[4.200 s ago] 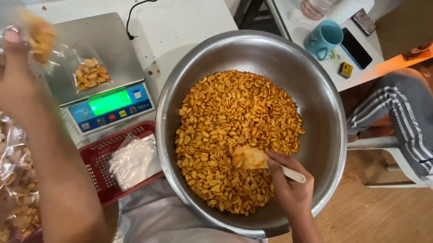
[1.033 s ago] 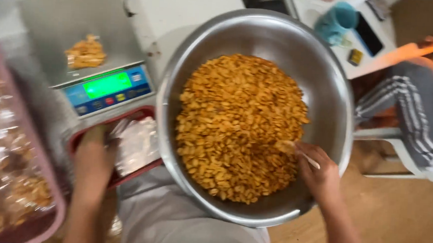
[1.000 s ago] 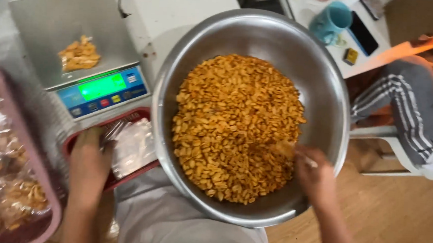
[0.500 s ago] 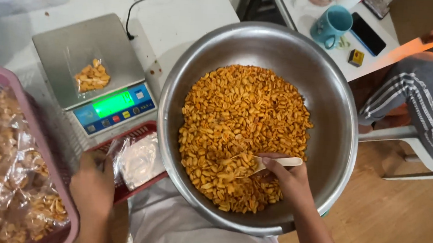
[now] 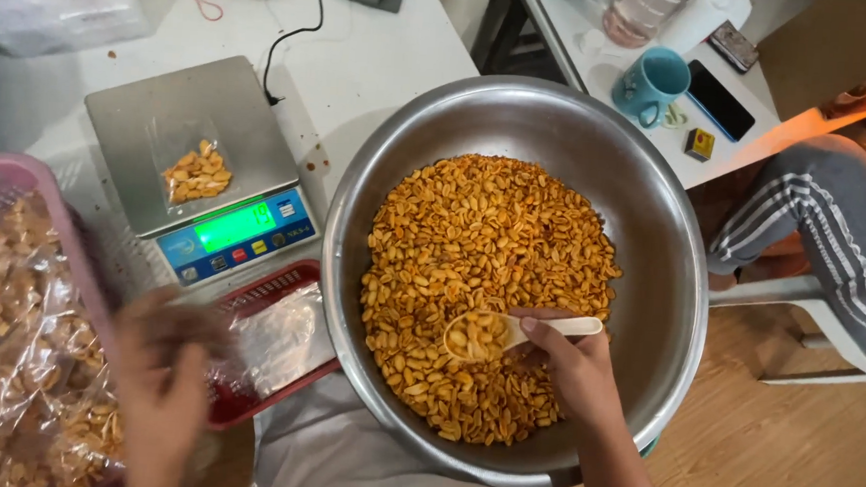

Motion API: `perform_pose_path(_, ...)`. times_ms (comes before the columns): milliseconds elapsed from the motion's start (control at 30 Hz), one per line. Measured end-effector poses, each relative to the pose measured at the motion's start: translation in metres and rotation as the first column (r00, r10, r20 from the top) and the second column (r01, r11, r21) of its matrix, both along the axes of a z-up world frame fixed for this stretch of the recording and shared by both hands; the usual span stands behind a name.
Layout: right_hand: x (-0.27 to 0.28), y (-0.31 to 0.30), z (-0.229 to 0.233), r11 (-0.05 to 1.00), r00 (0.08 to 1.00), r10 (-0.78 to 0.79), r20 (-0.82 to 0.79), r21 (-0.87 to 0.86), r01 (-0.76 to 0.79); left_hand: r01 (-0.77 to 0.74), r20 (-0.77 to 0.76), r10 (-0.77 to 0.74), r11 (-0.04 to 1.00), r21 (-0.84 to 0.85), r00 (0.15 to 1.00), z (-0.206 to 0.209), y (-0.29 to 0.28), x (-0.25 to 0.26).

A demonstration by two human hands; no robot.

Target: Scooping roasted nuts into small plastic bags, weighing them on a digital scale, and placing them into a basket for storage.

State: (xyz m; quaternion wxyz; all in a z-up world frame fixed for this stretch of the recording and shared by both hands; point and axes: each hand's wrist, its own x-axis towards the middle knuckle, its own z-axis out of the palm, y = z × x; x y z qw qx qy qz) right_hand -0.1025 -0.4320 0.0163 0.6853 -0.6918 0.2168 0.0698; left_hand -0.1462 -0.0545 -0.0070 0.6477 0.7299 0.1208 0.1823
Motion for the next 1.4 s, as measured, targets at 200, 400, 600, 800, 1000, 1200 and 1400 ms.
perform_pose_path(200,0.002,-0.003,0.002,0.978,0.980,0.038,0.197,0.194,-0.077,0.717,-0.037,-0.751,0.644,-0.267,0.660,0.007,-0.077,0.018)
perform_pose_path(400,-0.002,0.025,0.094,0.980,0.947,0.114,0.300,-0.191,-0.057,0.551,-0.348,-0.765,0.636,-0.541,0.542,0.041,-0.107,0.023)
perform_pose_path(600,-0.003,0.049,0.082,0.501,0.060,0.865,0.498,-0.863,-0.057,0.797,-0.171,-0.788,0.539,0.271,0.591,0.009,-0.104,0.057)
perform_pose_path(800,-0.025,-0.216,-0.138,0.981,0.967,0.007,0.255,0.188,-0.056,0.623,-0.107,-0.694,0.694,-0.360,0.712,0.023,-0.132,0.046)
perform_pose_path(1000,-0.044,-0.024,0.022,0.741,0.566,0.282,0.775,-0.550,0.385,-0.082,-0.364,0.030,0.988,-0.130,0.931,-0.039,-0.069,0.111)
perform_pose_path(1200,-0.044,-0.085,-0.024,0.780,0.707,0.238,0.666,-0.565,0.269,-0.406,-0.088,0.543,0.718,0.566,0.835,-0.148,0.100,0.259)
perform_pose_path(1400,0.041,-0.255,-0.095,0.943,0.966,0.000,-0.259,-0.322,-0.086,-0.528,0.594,0.494,0.839,-0.133,0.635,-0.097,0.184,0.240)
